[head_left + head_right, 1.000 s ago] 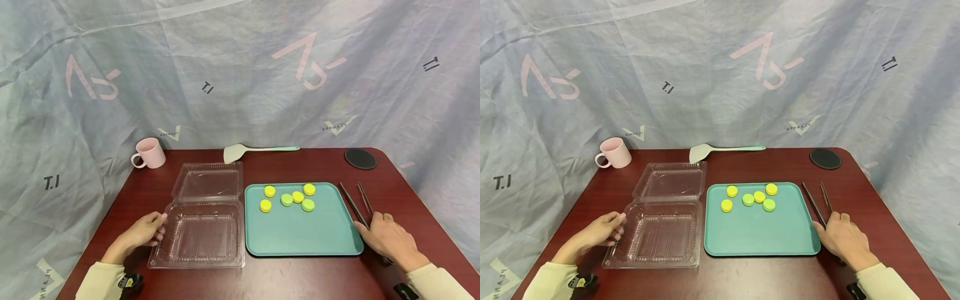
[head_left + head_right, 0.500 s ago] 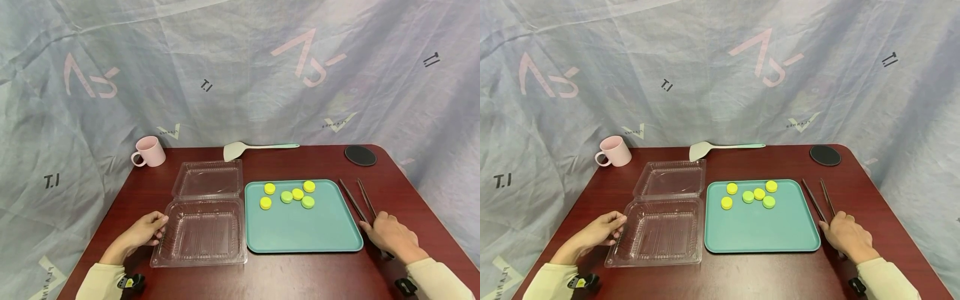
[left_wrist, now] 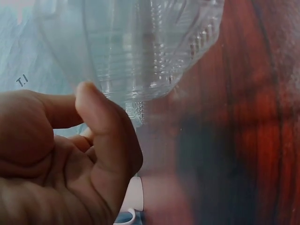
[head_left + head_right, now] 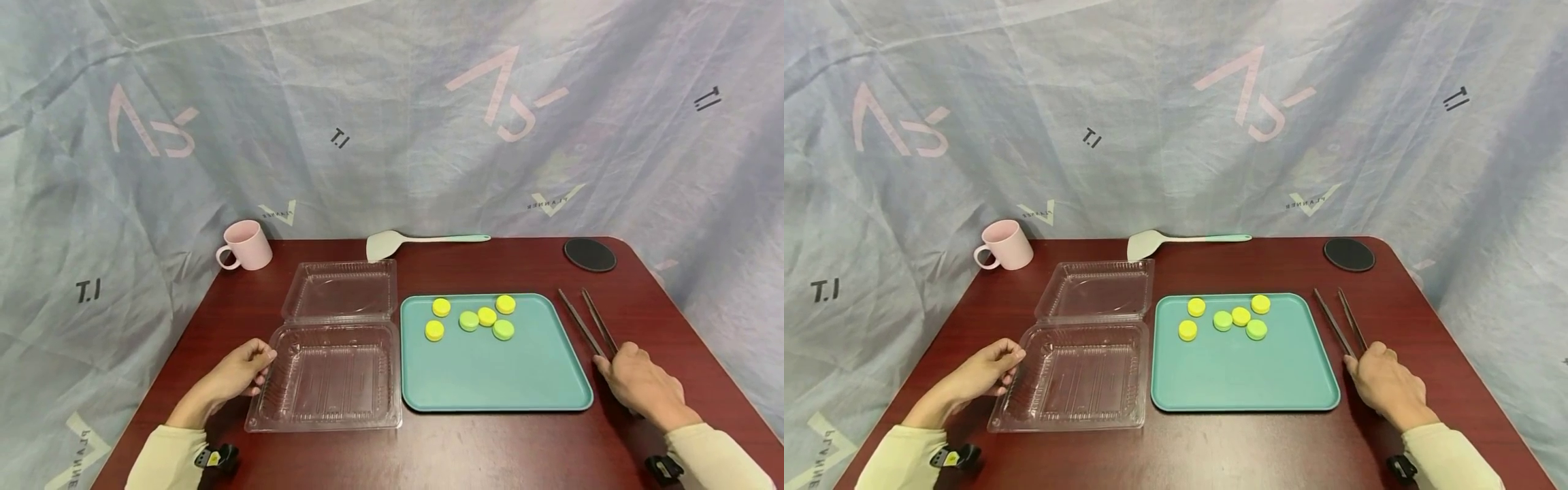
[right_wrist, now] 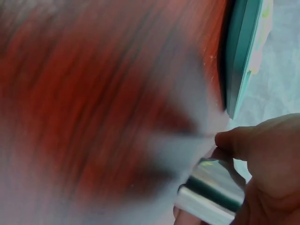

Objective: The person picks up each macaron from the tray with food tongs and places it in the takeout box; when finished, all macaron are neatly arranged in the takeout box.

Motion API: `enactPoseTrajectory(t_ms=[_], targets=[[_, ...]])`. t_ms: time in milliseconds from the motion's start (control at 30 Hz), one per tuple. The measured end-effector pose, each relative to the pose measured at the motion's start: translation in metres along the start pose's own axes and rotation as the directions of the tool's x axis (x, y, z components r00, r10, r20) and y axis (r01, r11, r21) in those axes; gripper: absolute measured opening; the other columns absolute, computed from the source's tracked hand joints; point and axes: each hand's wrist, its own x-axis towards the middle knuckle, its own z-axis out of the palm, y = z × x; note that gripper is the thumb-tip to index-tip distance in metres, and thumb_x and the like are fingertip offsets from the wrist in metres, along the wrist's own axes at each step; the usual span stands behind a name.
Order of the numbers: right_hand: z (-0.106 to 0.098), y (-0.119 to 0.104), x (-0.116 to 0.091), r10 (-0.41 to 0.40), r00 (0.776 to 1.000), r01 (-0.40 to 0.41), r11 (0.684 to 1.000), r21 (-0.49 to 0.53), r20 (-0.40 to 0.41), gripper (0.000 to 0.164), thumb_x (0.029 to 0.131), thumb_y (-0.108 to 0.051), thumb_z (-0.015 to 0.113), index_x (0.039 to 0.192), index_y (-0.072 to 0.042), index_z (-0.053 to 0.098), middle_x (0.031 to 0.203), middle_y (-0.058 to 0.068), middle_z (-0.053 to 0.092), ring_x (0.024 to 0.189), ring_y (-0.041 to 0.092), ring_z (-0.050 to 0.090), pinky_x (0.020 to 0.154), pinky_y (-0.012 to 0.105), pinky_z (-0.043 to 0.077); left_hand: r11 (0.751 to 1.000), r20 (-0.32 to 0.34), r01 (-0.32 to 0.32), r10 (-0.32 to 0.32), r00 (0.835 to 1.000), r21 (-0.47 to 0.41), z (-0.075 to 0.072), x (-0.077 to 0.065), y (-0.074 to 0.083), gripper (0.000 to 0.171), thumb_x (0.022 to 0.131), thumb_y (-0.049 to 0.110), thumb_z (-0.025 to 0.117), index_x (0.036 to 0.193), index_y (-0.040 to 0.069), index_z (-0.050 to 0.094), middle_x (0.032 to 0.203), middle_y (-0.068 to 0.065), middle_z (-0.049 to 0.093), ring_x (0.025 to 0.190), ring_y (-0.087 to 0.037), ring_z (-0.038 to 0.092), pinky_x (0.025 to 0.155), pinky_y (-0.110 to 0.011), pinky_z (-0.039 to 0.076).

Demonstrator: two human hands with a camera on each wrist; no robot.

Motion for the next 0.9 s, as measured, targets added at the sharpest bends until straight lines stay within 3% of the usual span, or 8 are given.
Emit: enactPoseTrajectory(t_ms=[267, 400, 600, 733, 900], targets=[[0.004, 0.001, -0.006, -0.046, 0.992, 0.048, 0.999, 0.008, -0.114, 0.060, 0.105, -0.049, 0.040, 0.090, 0.010, 0.039, 0.079, 0.024, 0.049, 0.065, 0.052, 0.056, 0.053, 0.060, 0.042, 0.999, -0.024, 0.026, -0.026, 0.999, 0.025, 0.002, -0.002, 0.000, 0.022, 0.108, 0.019, 0.047, 0.105, -0.003, 0.044, 0.079, -0.005, 0.045, 0.068, -0.017, 0.047, 0.056, -0.028, 0.048], [0.002, 0.001, -0.009, -0.082, 0.981, 0.085, 0.996, 0.012, -0.173, 0.062, 0.107, -0.047, 0.036, 0.105, 0.014, 0.037, 0.081, 0.027, 0.053, 0.065, 0.049, 0.057, 0.050, 0.057, 0.041, 0.999, -0.046, 0.040, -0.038, 0.998, 0.026, 0.002, -0.002, 0.001, 0.025, 0.109, 0.022, 0.046, 0.106, -0.002, 0.043, 0.080, -0.007, 0.045, 0.070, -0.019, 0.047, 0.058, -0.030, 0.050], [0.002, 0.002, -0.012, -0.108, 0.976, 0.121, 0.991, 0.054, -0.191, 0.074, 0.106, -0.053, 0.034, 0.128, 0.018, 0.032, 0.099, 0.037, 0.058, 0.078, 0.053, 0.060, 0.053, 0.057, 0.044, 0.998, -0.069, 0.049, -0.047, 0.997, 0.038, 0.003, -0.003, 0.000, 0.030, 0.109, 0.027, 0.046, 0.107, -0.002, 0.043, 0.079, -0.006, 0.046, 0.069, -0.018, 0.048, 0.058, -0.030, 0.049], [0.004, 0.003, -0.015, -0.135, 0.963, 0.162, 0.982, 0.100, -0.235, 0.079, 0.104, -0.051, 0.046, 0.129, 0.023, 0.035, 0.098, 0.036, 0.057, 0.081, 0.051, 0.061, 0.058, 0.058, 0.046, 0.999, -0.065, 0.038, -0.035, 0.997, 0.036, 0.003, -0.005, -0.001, 0.025, 0.109, 0.021, 0.045, 0.114, -0.003, 0.043, 0.081, -0.005, 0.046, 0.065, -0.016, 0.046, 0.054, -0.027, 0.044], [0.006, -0.001, -0.020, -0.155, 0.926, 0.198, 0.976, 0.093, -0.344, 0.061, 0.097, -0.029, 0.063, 0.127, 0.021, 0.043, 0.099, 0.031, 0.057, 0.084, 0.046, 0.059, 0.065, 0.061, 0.045, 0.999, -0.058, 0.019, -0.018, 0.998, 0.026, 0.003, -0.007, -0.002, 0.024, 0.109, 0.017, 0.045, 0.120, -0.004, 0.044, 0.079, -0.005, 0.045, 0.062, -0.015, 0.044, 0.052, -0.026, 0.042]])
